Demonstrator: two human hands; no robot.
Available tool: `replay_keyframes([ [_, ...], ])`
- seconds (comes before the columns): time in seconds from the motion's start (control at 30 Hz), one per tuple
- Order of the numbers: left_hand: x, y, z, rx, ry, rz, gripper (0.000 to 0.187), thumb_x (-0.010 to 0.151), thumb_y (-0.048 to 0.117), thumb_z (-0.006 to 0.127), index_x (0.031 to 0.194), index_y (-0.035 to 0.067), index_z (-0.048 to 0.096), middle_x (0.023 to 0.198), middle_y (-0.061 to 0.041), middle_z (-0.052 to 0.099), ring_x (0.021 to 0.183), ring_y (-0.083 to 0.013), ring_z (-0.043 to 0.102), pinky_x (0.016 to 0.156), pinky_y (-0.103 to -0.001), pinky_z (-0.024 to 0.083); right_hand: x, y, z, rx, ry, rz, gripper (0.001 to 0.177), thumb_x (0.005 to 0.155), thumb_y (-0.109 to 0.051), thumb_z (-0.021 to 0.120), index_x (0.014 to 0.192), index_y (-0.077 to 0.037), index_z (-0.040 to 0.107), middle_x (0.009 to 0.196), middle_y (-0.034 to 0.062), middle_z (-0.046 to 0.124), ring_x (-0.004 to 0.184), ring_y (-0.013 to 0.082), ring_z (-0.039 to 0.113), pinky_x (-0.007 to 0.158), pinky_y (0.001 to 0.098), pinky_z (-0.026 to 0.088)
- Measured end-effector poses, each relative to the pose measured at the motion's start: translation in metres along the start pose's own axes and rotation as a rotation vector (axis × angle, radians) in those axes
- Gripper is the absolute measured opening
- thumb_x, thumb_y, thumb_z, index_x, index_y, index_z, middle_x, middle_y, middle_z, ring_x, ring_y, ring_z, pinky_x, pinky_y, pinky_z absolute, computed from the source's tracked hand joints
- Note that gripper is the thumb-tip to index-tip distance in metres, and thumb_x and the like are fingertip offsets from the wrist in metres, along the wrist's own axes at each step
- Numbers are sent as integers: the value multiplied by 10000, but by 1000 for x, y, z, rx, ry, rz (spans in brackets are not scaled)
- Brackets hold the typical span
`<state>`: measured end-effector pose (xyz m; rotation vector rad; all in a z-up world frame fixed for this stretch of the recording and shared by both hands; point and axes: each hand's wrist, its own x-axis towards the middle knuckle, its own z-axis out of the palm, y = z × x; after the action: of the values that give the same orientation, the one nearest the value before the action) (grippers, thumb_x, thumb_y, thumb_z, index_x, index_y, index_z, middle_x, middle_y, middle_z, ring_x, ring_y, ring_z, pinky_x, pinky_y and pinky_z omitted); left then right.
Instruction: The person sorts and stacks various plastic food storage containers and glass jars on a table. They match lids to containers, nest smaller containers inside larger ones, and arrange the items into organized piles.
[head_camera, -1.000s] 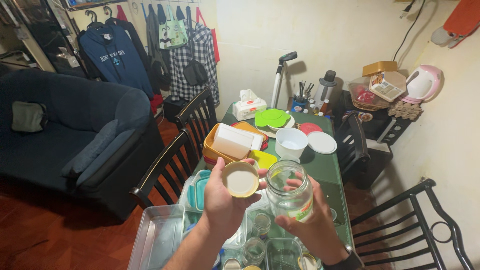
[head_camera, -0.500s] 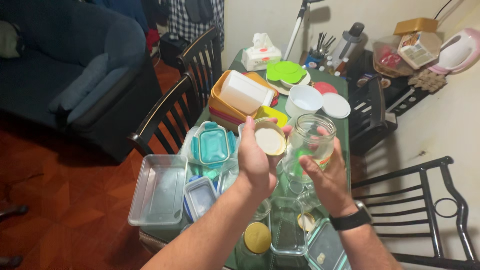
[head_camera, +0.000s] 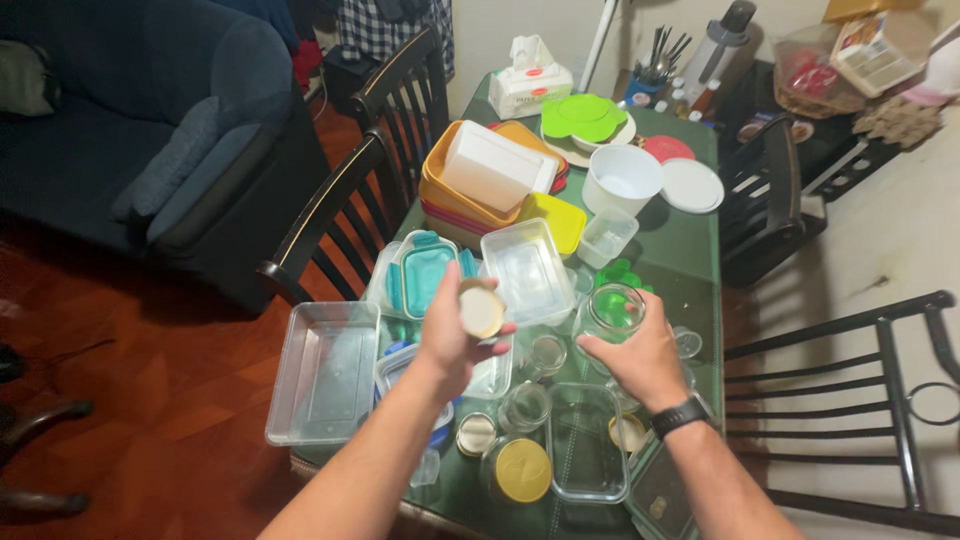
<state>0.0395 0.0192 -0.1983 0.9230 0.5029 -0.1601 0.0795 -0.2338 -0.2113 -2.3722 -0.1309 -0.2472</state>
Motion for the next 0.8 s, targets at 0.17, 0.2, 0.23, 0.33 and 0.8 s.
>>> replay_keyframes([
  [0.17,-31,-35,-72,178,149,-173,435,900,368,557,1248,122,647,988,-95,690,816,-258,743,622,-376,606,6,30,23,-84,-112,49,1047,581,-383,941,1428,-61,417,1301,214,631,1192,366,627,997,448,501],
  [0.2,-35,-45,-77,286,140,-149,424,879,325,547,1215,103,679,982,-92,713,815,-246,744,608,-377,613,8,32,24,-108,-163,110,1090,584,-395,929,1473,-86,380,1304,211,634,1183,373,630,992,451,502],
  [0.23,-39,-53,-82,395,131,-125,419,857,281,538,1182,85,712,976,-89,737,813,-233,744,594,-377,620,8,34,26,-133,-214,171,1133,586,-408,917,1518,-111,344,1306,208,637,1174,380,634,988,454,503],
  [0.33,-45,-65,-90,678,164,-74,343,846,217,555,1100,58,722,956,-149,759,788,-305,747,601,-422,607,11,36,30,-166,-244,72,1092,581,-411,915,1489,-120,382,1335,231,613,1204,378,625,987,460,507],
  [0.8,-35,-109,-81,1841,-129,485,107,828,133,642,924,105,680,945,-115,683,931,-349,654,797,-514,477,7,56,54,-272,-417,64,978,625,-359,902,1433,-147,394,1410,176,545,1215,387,608,1005,460,516],
])
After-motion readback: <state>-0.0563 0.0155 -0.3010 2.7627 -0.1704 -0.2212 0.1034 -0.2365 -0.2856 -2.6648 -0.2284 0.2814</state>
